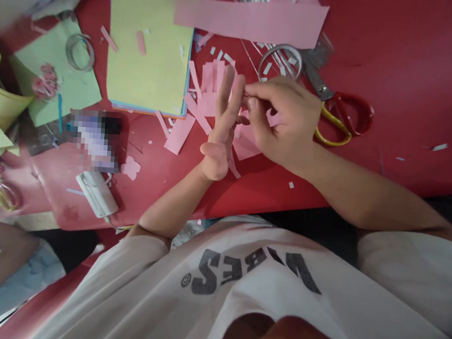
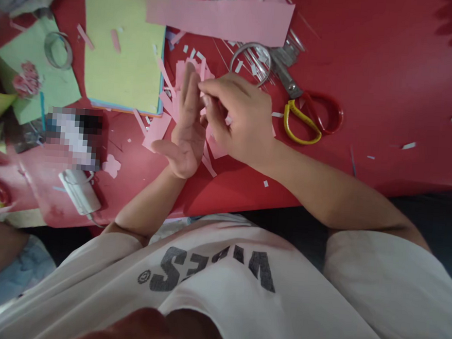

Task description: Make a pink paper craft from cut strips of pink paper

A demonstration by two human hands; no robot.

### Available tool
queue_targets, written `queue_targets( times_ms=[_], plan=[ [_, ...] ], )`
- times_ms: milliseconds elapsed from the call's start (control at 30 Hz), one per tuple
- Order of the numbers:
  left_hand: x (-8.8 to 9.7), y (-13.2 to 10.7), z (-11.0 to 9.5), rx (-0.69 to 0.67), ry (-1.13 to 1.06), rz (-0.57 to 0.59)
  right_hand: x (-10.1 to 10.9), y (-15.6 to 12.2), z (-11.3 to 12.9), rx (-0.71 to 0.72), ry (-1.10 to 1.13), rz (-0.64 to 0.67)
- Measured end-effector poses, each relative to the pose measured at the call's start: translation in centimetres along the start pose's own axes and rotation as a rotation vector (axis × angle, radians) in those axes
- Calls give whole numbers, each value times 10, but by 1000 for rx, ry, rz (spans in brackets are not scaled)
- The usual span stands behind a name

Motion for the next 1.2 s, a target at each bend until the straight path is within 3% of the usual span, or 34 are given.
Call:
queue_targets(
  times_ms=[100, 233, 400, 533, 800, 1200],
  plan=[
    [-2, 2, -16, -42, -241, -125, -11, -2, 1, 83, 91, 93],
    [1, 4, -28, 65, -393, -202, -18, -5, -1, 112, 156, 80],
    [10, 3, -26, 224, -440, -85, -12, -2, -6, -46, 246, -37],
    [13, 0, -18, 225, -443, -67, -12, 2, -9, -71, 340, -126],
    [7, 0, -19, 174, -364, -24, -1, 0, 0, -49, 50, -191],
    [3, 1, -11, 144, -371, -47, 2, 0, -6, -74, 43, -52]
  ],
)
Point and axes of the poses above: each hand's wrist, its own y-axis towards the middle knuckle, its own x-axis out of the back of the hand, z = x × y, the point moved 3 cm from there along y, towards the middle knuckle, and after that the axes turned 10 degrees about z, right-handed, at the moved point
